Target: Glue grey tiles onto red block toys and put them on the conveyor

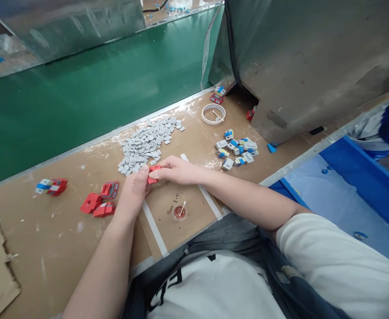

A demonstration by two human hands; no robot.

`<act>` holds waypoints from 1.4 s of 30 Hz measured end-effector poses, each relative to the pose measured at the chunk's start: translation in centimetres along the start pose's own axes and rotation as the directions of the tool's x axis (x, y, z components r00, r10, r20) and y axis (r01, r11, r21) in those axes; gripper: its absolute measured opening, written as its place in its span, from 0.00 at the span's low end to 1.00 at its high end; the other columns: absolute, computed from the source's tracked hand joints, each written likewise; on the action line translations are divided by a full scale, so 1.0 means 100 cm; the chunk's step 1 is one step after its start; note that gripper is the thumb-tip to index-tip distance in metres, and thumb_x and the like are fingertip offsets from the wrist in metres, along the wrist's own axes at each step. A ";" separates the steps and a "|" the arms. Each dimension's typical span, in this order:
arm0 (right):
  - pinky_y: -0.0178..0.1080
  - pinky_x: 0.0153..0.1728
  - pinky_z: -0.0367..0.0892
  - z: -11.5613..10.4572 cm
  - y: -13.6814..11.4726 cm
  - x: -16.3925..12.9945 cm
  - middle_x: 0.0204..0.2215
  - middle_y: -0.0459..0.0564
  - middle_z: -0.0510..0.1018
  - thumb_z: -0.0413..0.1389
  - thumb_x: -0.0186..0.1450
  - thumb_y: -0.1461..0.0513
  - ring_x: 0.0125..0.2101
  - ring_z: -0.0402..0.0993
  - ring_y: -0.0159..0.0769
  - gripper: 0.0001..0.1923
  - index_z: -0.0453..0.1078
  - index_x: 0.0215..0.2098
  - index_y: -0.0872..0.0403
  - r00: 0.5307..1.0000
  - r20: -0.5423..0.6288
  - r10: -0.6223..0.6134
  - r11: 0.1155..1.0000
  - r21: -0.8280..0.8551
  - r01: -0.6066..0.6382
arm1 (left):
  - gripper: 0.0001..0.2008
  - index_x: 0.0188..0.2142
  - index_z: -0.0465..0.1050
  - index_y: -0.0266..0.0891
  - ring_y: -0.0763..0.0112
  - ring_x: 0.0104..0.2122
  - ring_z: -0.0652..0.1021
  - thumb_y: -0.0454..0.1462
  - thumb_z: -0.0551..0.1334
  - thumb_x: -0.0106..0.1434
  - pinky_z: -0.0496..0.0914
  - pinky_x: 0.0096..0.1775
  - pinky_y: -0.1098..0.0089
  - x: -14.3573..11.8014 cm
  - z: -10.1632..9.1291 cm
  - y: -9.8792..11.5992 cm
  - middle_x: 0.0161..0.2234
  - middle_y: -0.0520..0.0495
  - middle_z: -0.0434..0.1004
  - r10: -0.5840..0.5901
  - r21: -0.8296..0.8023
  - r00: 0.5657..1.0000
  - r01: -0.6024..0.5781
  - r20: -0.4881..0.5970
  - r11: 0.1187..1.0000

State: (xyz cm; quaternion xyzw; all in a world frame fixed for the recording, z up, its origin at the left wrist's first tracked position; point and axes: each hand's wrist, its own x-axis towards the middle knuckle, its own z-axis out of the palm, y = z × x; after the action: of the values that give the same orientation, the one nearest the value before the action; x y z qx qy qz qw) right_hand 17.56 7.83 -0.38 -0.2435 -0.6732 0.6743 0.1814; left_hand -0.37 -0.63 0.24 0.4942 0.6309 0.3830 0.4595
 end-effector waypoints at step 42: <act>0.35 0.18 0.36 -0.001 -0.003 0.012 0.22 0.38 0.50 0.61 0.69 0.37 0.22 0.38 0.28 0.31 0.54 0.29 0.48 0.955 -0.093 0.281 0.940 0.227 -0.254 | 0.25 0.29 0.57 0.43 0.79 0.19 0.47 0.54 0.52 0.78 0.45 0.19 0.76 0.016 0.007 0.027 0.21 0.58 0.47 -0.268 -0.227 0.957 0.288 0.115 0.930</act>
State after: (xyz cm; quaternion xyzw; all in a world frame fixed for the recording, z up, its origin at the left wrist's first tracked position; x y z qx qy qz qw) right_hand 16.63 8.56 -0.19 -0.3535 -0.5452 0.7443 0.1545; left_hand 0.92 1.52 2.23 0.3557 0.6241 0.3671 0.5910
